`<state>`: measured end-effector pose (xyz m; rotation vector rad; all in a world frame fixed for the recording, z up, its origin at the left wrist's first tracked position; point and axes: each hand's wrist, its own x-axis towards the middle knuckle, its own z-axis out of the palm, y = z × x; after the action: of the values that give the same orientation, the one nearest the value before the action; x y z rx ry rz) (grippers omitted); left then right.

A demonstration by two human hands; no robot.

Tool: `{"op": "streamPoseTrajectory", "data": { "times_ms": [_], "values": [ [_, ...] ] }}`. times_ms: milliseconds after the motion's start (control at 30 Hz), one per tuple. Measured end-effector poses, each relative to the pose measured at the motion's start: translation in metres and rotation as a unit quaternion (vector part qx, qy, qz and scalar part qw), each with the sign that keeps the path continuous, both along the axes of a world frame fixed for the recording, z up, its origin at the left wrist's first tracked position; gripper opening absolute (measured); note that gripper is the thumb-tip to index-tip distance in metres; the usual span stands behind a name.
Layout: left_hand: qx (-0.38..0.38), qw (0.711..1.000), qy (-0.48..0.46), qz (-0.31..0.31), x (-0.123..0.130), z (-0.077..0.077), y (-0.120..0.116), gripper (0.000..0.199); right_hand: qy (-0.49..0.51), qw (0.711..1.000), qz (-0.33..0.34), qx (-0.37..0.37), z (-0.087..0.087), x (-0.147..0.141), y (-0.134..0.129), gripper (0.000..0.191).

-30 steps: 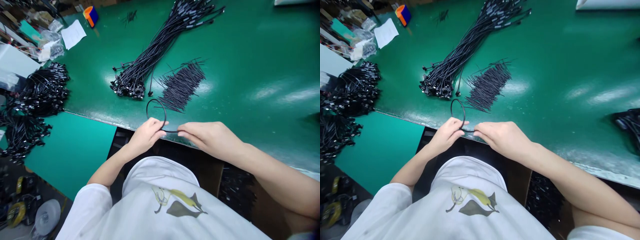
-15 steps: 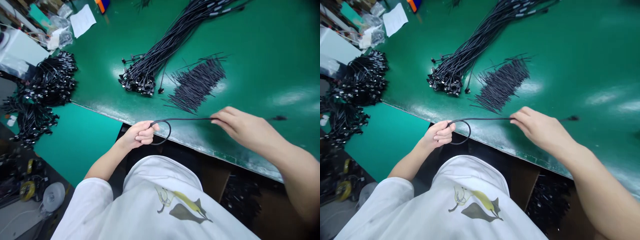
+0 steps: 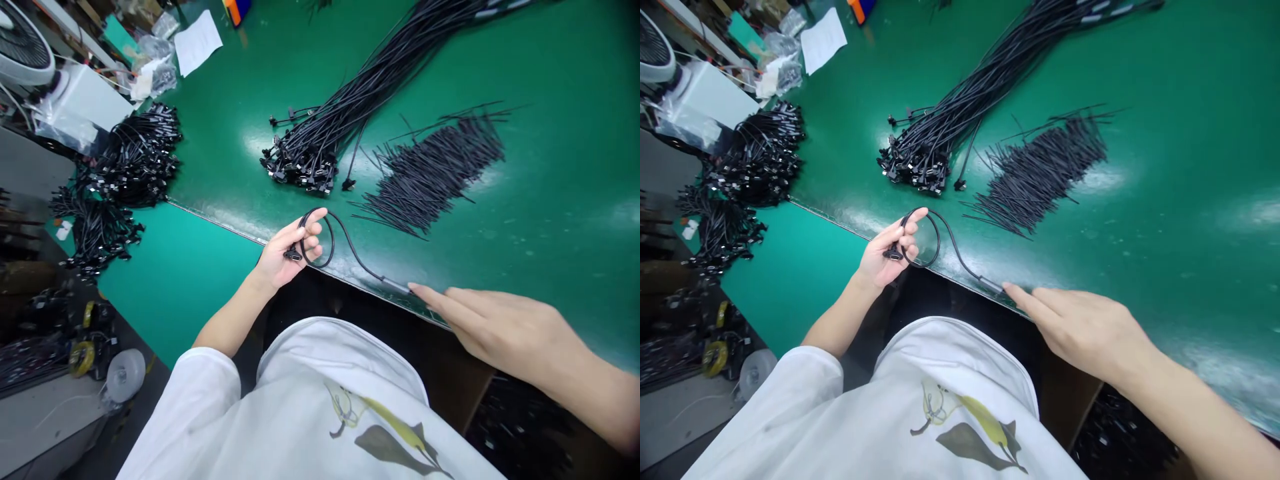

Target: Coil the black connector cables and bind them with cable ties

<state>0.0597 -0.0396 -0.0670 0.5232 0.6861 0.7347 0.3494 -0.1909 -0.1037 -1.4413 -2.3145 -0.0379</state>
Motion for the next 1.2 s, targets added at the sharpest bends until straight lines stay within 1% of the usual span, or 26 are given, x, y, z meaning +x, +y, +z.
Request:
{"op": "streamPoseTrajectory", "data": {
  "times_ms": [100, 167, 233, 300, 333, 400, 433, 467, 500, 533, 567, 600, 633, 667, 700, 733, 767, 800, 833, 900, 967, 1000, 1033, 1067, 1167, 1200],
  "values": [
    [-0.002, 1.000, 0.016, 0.008, 0.001, -0.003, 0.000, 0.034, -0.024, 0.994, 0.088, 0.065, 0.005, -0.007, 0.004, 0.029],
    [0.019, 0.999, 0.028, -0.002, 0.003, -0.008, -0.002, 0.035, -0.014, 0.994, 0.104, 0.041, 0.008, -0.013, 0.007, 0.027],
    [0.063, 0.997, 0.039, -0.038, 0.008, -0.014, -0.008, 0.035, 0.003, 0.990, 0.141, 0.014, 0.012, -0.023, 0.011, 0.023],
    [0.127, 0.984, 0.065, -0.103, 0.015, -0.018, -0.017, 0.039, 0.021, 0.984, 0.176, 0.000, 0.018, -0.033, 0.019, 0.023],
    [0.163, 0.971, 0.091, -0.146, 0.017, -0.018, -0.022, 0.042, 0.035, 0.983, 0.178, -0.001, 0.022, -0.037, 0.024, 0.024],
    [0.227, 0.931, 0.152, -0.244, 0.021, -0.015, -0.031, 0.044, 0.078, 0.986, 0.147, -0.014, 0.029, -0.041, 0.036, 0.026],
    [0.247, 0.908, 0.174, -0.289, 0.021, -0.013, -0.035, 0.044, 0.113, 0.986, 0.122, -0.034, 0.031, -0.041, 0.042, 0.027],
    [0.258, 0.892, 0.183, -0.322, 0.022, -0.011, -0.038, 0.043, 0.161, 0.980, 0.093, -0.064, 0.031, -0.042, 0.048, 0.027],
    [0.257, 0.887, 0.177, -0.340, 0.023, -0.009, -0.040, 0.044, 0.227, 0.967, 0.060, -0.098, 0.029, -0.042, 0.053, 0.027],
    [0.246, 0.893, 0.156, -0.343, 0.024, -0.008, -0.041, 0.044, 0.307, 0.942, 0.024, -0.132, 0.024, -0.044, 0.058, 0.029],
    [0.226, 0.908, 0.127, -0.329, 0.025, -0.008, -0.042, 0.045, 0.397, 0.904, -0.008, -0.161, 0.017, -0.047, 0.060, 0.038],
    [0.200, 0.925, 0.097, -0.309, 0.027, -0.008, -0.042, 0.045, 0.489, 0.851, -0.035, -0.188, 0.009, -0.051, 0.062, 0.050],
    [0.172, 0.940, 0.070, -0.288, 0.030, -0.010, -0.042, 0.046, 0.571, 0.789, -0.048, -0.222, -0.001, -0.057, 0.062, 0.061],
    [0.145, 0.950, 0.047, -0.272, 0.032, -0.012, -0.042, 0.046, 0.634, 0.724, -0.045, -0.268, -0.011, -0.063, 0.060, 0.066],
    [0.125, 0.956, 0.030, -0.262, 0.035, -0.015, -0.041, 0.046, 0.677, 0.661, -0.034, -0.322, -0.019, -0.070, 0.057, 0.064],
    [0.113, 0.959, 0.023, -0.257, 0.037, -0.018, -0.041, 0.046, 0.705, 0.605, -0.025, -0.369, -0.026, -0.076, 0.054, 0.058],
    [0.112, 0.960, 0.023, -0.254, 0.038, -0.022, -0.041, 0.046, 0.726, 0.560, -0.024, -0.398, -0.030, -0.080, 0.051, 0.053],
    [0.124, 0.959, 0.032, -0.251, 0.040, -0.026, -0.041, 0.045, 0.748, 0.527, -0.033, -0.402, -0.031, -0.083, 0.048, 0.050],
    [0.147, 0.957, 0.048, -0.247, 0.041, -0.031, -0.041, 0.045, 0.773, 0.504, -0.048, -0.382, -0.030, -0.085, 0.047, 0.050],
    [0.211, 0.945, 0.110, -0.225, 0.042, -0.040, -0.044, 0.046, 0.820, 0.475, -0.077, -0.311, -0.024, -0.085, 0.046, 0.049],
    [0.261, 0.926, 0.174, -0.211, 0.043, -0.046, -0.049, 0.046, 0.838, 0.464, -0.085, -0.275, -0.016, -0.084, 0.047, 0.044],
    [0.272, 0.917, 0.200, -0.212, 0.044, -0.048, -0.051, 0.044, 0.839, 0.467, -0.087, -0.268, -0.013, -0.085, 0.048, 0.043],
    [0.278, 0.910, 0.219, -0.217, 0.044, -0.050, -0.054, 0.042, 0.835, 0.477, -0.087, -0.261, -0.010, -0.086, 0.048, 0.042],
    [0.280, 0.904, 0.231, -0.224, 0.045, -0.051, -0.056, 0.039, 0.827, 0.496, -0.085, -0.251, -0.009, -0.087, 0.047, 0.042],
    [0.285, 0.899, 0.237, -0.232, 0.049, -0.051, -0.057, 0.031, 0.788, 0.575, -0.072, -0.205, -0.007, -0.093, 0.045, 0.037],
    [0.284, 0.902, 0.231, -0.231, 0.051, -0.051, -0.057, 0.029, 0.780, 0.590, -0.063, -0.197, -0.006, -0.095, 0.045, 0.034]
  ]
}}
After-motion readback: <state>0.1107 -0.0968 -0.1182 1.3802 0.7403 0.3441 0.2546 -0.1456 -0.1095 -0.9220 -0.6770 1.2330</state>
